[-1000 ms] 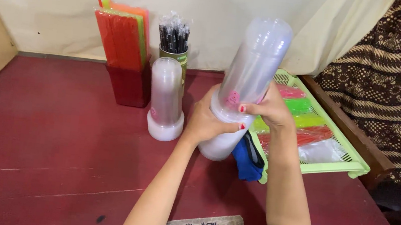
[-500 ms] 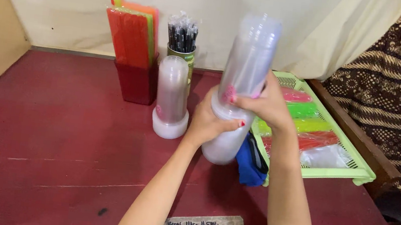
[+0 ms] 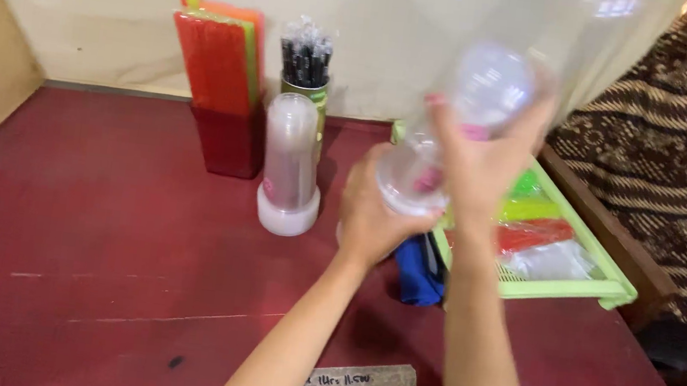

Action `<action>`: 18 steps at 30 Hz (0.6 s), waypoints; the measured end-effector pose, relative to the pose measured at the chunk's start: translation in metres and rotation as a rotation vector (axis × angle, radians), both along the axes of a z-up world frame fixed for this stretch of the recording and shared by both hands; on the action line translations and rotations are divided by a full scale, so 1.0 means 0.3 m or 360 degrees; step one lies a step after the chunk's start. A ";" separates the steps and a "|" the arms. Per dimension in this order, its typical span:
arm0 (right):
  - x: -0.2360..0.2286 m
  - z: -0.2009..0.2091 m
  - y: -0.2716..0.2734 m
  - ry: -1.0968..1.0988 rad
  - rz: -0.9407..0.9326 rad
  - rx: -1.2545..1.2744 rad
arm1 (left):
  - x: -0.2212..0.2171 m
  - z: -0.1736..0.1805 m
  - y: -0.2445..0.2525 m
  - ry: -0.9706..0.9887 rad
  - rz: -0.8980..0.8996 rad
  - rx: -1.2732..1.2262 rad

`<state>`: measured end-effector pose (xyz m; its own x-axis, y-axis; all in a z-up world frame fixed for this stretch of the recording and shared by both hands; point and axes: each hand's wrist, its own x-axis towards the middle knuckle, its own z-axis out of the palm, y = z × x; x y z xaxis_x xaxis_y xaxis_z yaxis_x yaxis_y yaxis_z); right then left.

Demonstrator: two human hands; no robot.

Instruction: Cleaning plastic cups with a blue cloth and organizing them on a table alongside straws and other containers

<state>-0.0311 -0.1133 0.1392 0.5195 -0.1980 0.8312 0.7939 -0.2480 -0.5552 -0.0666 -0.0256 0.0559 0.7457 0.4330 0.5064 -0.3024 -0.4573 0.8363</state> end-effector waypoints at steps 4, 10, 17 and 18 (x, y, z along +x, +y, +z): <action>-0.067 0.065 -0.109 0.0247 0.0421 -0.0066 | -0.019 -0.003 -0.025 -0.0019 0.0042 0.0143; 0.021 0.028 -0.178 -0.0183 0.0639 0.0255 | 0.020 -0.096 -0.076 -0.0377 0.0175 0.0213; 0.022 0.009 -0.298 -0.0875 0.0590 0.0529 | 0.010 -0.113 0.018 -0.0257 0.0090 0.0170; -0.008 0.018 -0.302 -0.0795 0.0471 0.0335 | 0.030 -0.150 0.045 -0.0372 0.0071 0.0258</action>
